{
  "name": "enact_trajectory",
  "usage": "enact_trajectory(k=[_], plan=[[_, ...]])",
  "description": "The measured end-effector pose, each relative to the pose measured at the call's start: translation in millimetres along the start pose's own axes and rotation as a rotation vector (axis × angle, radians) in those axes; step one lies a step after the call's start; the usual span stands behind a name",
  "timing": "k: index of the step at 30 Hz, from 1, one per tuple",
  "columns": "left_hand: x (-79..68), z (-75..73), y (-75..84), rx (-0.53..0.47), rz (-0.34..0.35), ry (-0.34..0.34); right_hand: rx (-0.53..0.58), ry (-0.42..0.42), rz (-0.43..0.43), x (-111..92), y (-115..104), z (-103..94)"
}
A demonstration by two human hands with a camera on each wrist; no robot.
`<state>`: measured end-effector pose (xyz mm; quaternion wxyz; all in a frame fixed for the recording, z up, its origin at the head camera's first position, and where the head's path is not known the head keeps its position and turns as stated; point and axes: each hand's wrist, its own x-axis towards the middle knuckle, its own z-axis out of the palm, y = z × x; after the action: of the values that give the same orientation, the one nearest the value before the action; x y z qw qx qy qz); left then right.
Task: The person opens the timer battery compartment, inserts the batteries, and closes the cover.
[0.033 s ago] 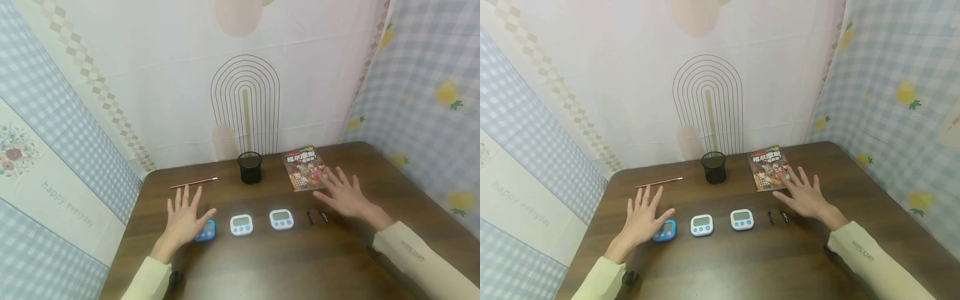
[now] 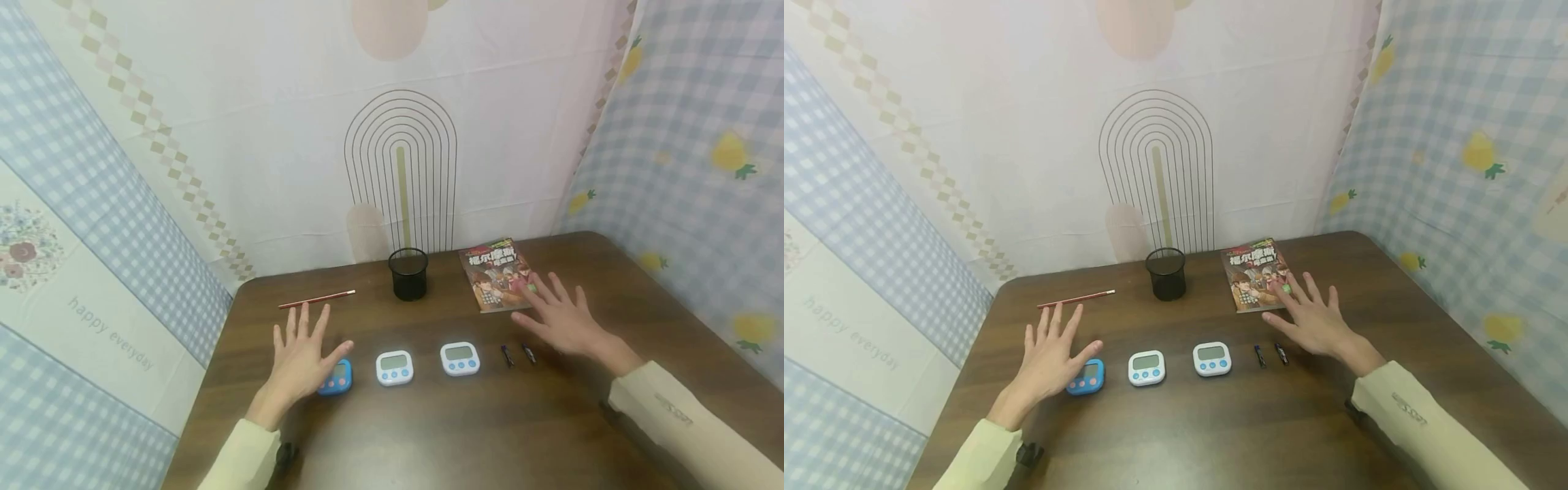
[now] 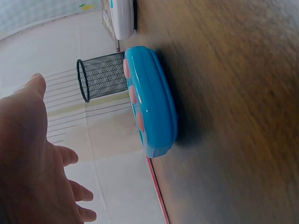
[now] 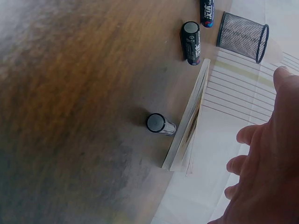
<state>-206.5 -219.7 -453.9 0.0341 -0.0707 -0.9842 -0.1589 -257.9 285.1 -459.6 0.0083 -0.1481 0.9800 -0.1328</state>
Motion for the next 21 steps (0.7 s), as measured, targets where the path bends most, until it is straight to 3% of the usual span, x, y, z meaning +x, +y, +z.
enact_trajectory(k=[21], plan=[[6.0, -1.4, 7.6, 0.007, 0.015, -0.006, -0.003, 0.007, -0.002, 2.9, -3.0, 3.6]])
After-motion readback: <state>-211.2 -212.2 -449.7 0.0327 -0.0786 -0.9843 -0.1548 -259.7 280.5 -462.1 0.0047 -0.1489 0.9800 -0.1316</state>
